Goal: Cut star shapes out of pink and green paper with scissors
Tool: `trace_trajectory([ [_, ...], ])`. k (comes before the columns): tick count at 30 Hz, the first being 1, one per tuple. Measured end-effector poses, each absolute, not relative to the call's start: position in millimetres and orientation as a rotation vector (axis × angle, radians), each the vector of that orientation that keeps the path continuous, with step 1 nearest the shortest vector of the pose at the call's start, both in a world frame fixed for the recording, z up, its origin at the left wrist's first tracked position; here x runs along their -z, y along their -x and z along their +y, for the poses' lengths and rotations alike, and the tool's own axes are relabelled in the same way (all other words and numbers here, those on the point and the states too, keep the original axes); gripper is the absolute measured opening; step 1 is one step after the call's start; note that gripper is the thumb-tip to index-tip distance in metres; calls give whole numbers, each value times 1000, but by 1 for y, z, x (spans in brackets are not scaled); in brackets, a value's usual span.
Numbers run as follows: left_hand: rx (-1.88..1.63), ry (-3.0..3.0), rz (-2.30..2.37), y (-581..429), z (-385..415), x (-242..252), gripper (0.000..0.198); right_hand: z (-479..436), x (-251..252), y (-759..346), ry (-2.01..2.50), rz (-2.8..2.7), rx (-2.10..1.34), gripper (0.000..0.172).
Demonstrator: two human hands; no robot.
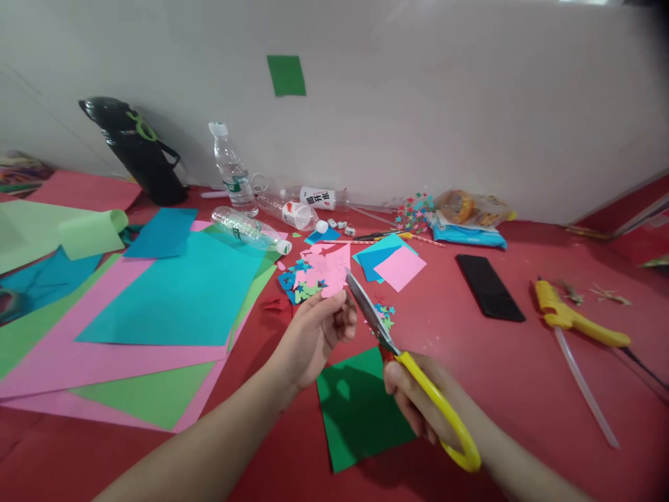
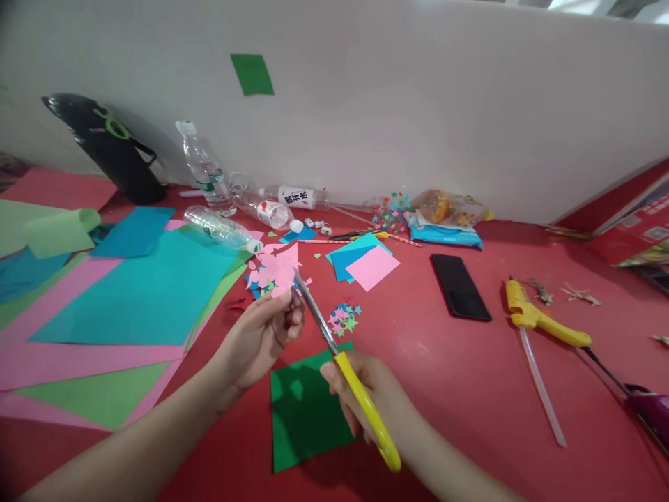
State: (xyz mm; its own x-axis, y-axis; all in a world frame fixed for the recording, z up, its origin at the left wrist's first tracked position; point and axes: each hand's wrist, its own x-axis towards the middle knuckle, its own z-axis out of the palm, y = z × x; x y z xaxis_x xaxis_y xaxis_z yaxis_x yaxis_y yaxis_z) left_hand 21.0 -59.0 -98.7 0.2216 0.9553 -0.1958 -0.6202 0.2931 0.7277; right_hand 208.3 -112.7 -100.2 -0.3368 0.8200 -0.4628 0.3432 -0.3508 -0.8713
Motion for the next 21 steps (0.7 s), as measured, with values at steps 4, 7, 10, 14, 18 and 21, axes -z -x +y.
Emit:
trace_trajectory([
  [4, -1319, -669, 806, -22, -59, 97, 15, -112, 109, -204, 1528, -1492, -1685, 47],
  [7, -1432, -747, 878, -21, -57, 98, 14, -111, 117, -202, 1527, -1488, -1684, 52],
  [10, -1482, -822, 904, -19, -56, 100, 13, -111, 121, -204, 1501, -1513, -1685, 56],
  [14, -1496, -900, 930, -17, -57, 100, 17, -109, 118, -208, 1482, -1552, -1692, 58],
  [18, -1525, -973, 957, -16, -56, 99, 17, -107, 114, -209, 1462, -1563, -1709, 55],
  [21, -1539, -1007, 983, -14, -54, 99, 16, -106, 111, -211, 1464, -1562, -1732, 47],
])
